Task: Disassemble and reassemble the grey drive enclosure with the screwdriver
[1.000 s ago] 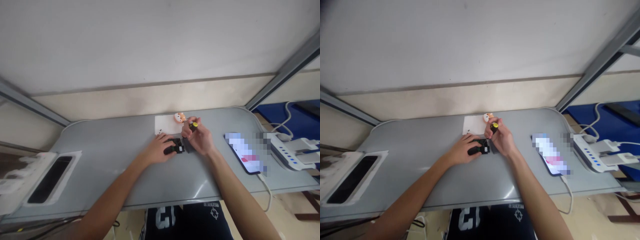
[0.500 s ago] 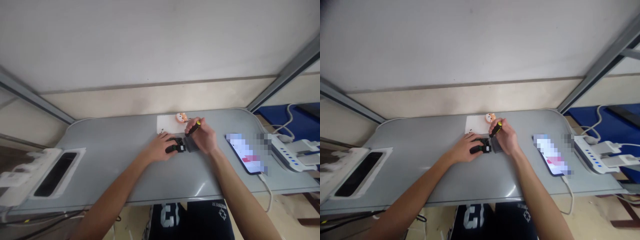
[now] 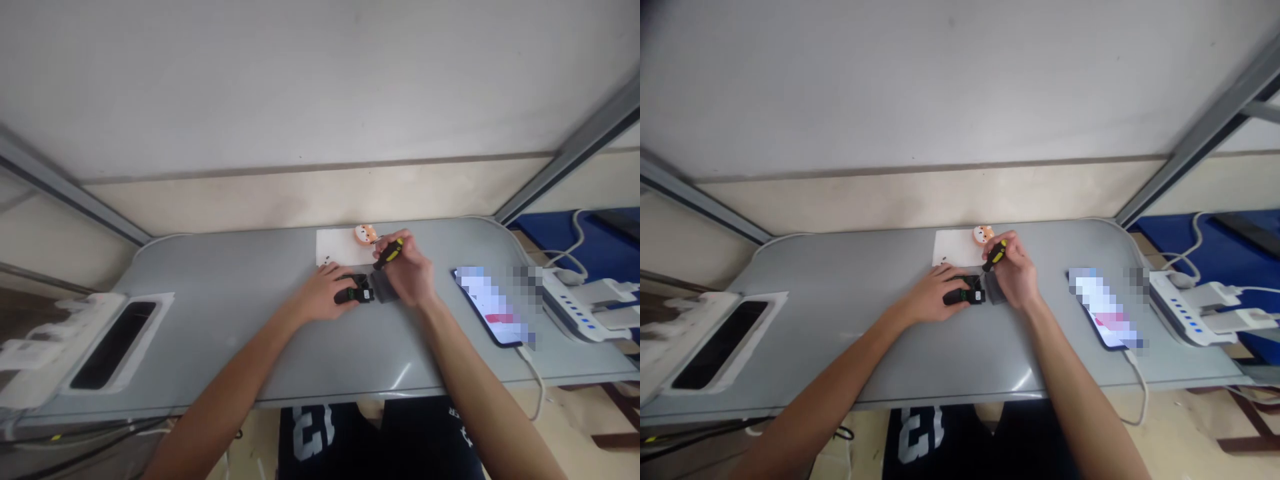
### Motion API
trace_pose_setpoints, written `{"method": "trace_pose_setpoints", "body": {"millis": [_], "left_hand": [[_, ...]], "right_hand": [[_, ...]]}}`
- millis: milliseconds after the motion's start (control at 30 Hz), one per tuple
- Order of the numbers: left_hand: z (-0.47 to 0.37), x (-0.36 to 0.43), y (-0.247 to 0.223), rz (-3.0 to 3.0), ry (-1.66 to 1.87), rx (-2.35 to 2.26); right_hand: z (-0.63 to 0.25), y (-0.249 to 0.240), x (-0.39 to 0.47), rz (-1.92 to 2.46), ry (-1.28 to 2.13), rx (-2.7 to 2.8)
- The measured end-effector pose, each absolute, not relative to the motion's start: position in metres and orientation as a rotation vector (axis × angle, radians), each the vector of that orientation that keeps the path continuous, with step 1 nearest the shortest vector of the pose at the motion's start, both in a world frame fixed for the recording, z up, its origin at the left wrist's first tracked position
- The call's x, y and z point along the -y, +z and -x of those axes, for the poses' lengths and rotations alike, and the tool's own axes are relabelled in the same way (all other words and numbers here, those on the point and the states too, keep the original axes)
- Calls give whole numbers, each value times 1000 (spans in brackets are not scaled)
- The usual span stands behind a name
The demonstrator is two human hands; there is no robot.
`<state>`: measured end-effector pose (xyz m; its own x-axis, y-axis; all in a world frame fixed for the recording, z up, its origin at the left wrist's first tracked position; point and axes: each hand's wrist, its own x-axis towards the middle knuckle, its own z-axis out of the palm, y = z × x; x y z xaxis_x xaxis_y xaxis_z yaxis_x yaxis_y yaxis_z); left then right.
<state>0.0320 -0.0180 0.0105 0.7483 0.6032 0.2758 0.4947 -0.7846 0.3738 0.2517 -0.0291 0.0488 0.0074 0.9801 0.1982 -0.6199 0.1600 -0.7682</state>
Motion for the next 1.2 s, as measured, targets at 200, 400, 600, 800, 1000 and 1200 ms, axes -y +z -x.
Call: {"method": "trace_pose_setpoints", "body": {"millis": [200, 400, 600, 800, 1000, 1200], "left_hand": [[-33, 17, 9, -2656, 569, -872], [-34, 17, 9, -2644, 564, -884], [-33, 16, 9, -2669, 546, -869], [-31, 16, 9, -2682, 535, -853], [-32, 17, 10, -2681, 527, -880], [-32, 18, 9, -2693, 532, -880]], "right_hand": [[-247, 50, 29, 548, 1435, 808], [-242, 57, 36, 509, 1457, 767], [-252, 55, 31, 571, 1373, 800], [-250, 50, 28, 507, 1481, 822], [-237, 51, 30, 520, 1403, 705], [-243, 55, 33, 586, 1367, 769]]}}
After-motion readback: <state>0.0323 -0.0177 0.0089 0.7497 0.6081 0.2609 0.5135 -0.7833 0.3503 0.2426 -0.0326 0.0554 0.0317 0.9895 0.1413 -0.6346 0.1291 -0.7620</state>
